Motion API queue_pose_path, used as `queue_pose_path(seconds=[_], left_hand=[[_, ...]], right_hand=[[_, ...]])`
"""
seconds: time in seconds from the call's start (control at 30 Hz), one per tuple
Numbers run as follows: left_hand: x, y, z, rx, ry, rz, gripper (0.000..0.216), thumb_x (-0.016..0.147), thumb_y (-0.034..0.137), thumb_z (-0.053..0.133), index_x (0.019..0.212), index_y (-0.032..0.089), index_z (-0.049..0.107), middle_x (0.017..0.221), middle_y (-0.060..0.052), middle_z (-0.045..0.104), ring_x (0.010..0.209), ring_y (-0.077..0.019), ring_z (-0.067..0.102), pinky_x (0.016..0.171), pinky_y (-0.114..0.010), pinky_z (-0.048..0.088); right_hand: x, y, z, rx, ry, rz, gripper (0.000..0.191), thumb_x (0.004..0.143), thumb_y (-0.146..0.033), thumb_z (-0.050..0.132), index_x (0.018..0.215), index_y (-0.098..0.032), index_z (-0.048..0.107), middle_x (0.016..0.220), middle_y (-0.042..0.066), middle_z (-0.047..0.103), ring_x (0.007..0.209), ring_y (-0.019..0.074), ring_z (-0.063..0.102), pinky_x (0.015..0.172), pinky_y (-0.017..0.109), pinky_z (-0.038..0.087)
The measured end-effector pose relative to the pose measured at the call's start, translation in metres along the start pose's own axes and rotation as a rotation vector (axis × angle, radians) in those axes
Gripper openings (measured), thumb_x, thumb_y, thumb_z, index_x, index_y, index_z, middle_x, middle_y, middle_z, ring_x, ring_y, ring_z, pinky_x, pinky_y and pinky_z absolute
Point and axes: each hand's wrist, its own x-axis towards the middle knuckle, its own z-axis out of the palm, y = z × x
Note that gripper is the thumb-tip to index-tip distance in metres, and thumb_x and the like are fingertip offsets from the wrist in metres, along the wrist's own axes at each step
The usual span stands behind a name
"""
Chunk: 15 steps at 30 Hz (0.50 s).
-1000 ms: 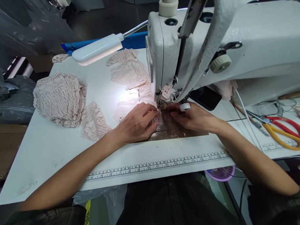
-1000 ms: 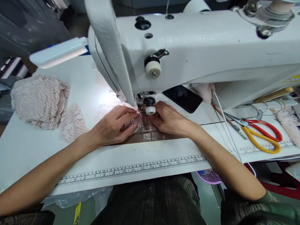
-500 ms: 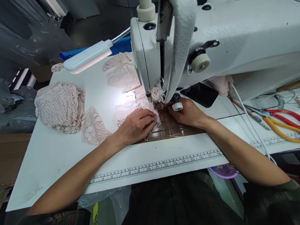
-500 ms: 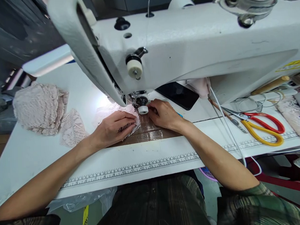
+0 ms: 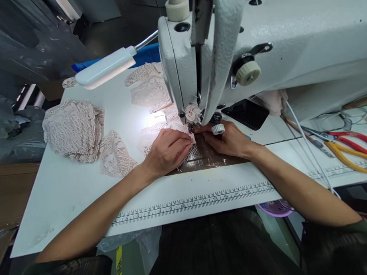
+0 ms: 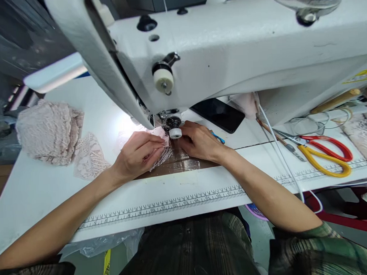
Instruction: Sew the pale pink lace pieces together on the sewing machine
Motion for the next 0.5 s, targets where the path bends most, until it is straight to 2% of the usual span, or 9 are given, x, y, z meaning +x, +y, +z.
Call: queue_pose_path(seconds=[0.1, 0.27, 0.5], left_hand=[[-0.003, 0.0, 0.006, -0.006, -0.053, 0.026, 0.008, 0.092, 0.015, 0.056, 0.088, 0.016, 0.063, 0.096, -0.005, 0.073, 0.087, -0.015, 0.066, 0.084, -0.035, 0.053], [-0.008, -0.002, 0.012, -0.004, -0.063, 0.058, 0.011, 0.094, 0.015, 0.055, 0.09, 0.017, 0.065, 0.094, -0.004, 0.072, 0.086, -0.0136, 0.066, 0.093, -0.039, 0.053], [-0.01, -0.004, 0.011, -0.045, -0.073, 0.081, 0.009, 0.093, 0.016, 0.055, 0.092, 0.016, 0.065, 0.092, -0.003, 0.072, 0.086, -0.0122, 0.067, 0.104, -0.042, 0.05]], right_hand=[[-0.002, -0.001, 0.004, -0.15, -0.062, -0.059, 0.032, 0.091, -0.025, 0.049, 0.115, -0.025, 0.07, 0.112, 0.008, 0.065, 0.089, 0.0188, 0.062, 0.076, 0.03, 0.046], [-0.004, -0.008, 0.006, -0.355, -0.157, -0.02, 0.037, 0.092, -0.028, 0.049, 0.125, -0.029, 0.066, 0.111, 0.009, 0.063, 0.076, 0.0173, 0.061, 0.065, 0.029, 0.043], [-0.006, -0.006, 0.007, -0.393, -0.127, -0.042, 0.038, 0.094, -0.03, 0.047, 0.128, -0.031, 0.064, 0.105, 0.01, 0.063, 0.073, 0.0181, 0.06, 0.061, 0.029, 0.041]])
